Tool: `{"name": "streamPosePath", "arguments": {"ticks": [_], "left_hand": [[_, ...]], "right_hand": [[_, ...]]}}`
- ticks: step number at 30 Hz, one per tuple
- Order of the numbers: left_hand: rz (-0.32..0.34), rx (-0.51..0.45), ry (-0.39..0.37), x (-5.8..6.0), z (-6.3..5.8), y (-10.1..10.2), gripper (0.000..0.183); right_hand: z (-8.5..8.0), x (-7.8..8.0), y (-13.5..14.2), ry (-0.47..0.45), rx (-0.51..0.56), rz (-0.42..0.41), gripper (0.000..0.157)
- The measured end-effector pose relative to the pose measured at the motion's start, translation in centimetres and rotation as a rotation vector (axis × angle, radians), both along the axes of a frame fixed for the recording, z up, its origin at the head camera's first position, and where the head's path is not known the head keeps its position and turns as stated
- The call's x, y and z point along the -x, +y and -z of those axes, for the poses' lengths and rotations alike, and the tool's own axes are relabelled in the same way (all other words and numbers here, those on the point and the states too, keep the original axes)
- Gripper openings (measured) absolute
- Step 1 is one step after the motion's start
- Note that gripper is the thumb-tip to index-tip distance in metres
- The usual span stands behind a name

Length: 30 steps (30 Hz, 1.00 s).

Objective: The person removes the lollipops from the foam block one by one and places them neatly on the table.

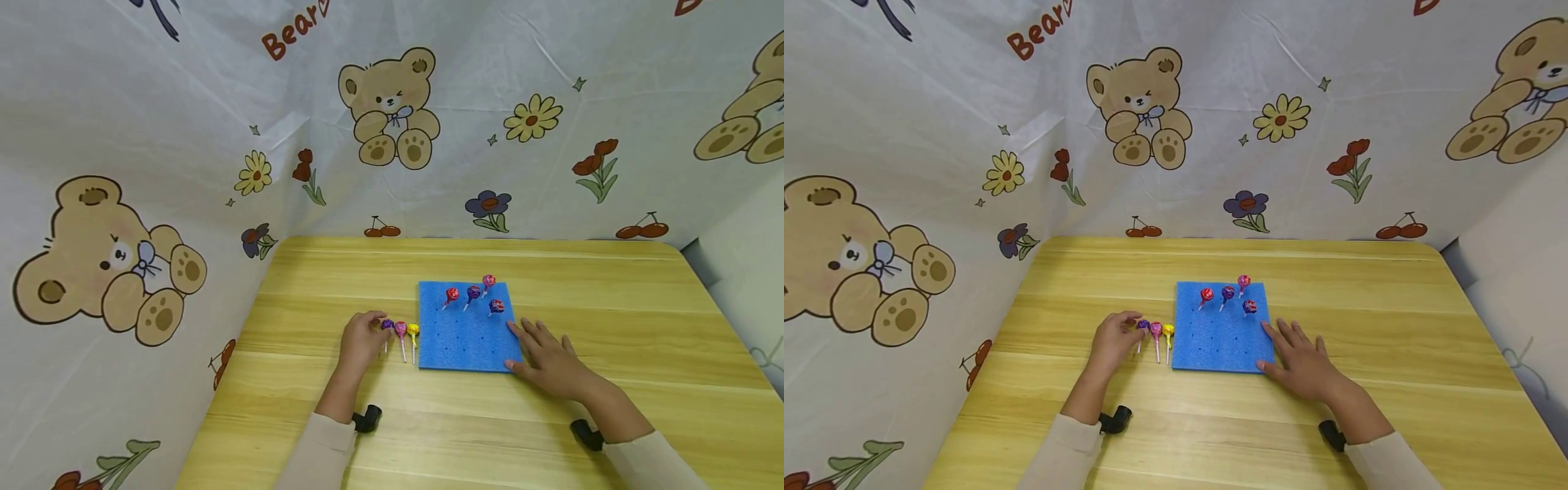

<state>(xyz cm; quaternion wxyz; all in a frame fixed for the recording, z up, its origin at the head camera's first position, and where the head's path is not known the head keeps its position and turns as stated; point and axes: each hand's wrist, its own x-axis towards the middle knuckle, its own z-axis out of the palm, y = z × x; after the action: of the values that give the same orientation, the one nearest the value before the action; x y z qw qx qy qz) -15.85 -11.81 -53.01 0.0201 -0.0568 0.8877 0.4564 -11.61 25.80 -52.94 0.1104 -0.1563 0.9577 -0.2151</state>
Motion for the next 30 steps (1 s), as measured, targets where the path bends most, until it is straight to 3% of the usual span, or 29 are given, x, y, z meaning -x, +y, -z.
{"name": "streamPosePath", "arguments": {"ticks": [16, 30], "left_hand": [[0.005, -0.124, 0.046, 0.1, -1.8, 0.2, 0.037], [0.085, -0.184, 0.078, 0.7, -2.8, 2.1, 0.037]], "right_hand": [[0.1, 0.0, 0.1, -0.003, 0.002, 0.000, 0.080], [0.0, 0.0, 0.0, -0.002, 0.006, 0.004, 0.080]]}}
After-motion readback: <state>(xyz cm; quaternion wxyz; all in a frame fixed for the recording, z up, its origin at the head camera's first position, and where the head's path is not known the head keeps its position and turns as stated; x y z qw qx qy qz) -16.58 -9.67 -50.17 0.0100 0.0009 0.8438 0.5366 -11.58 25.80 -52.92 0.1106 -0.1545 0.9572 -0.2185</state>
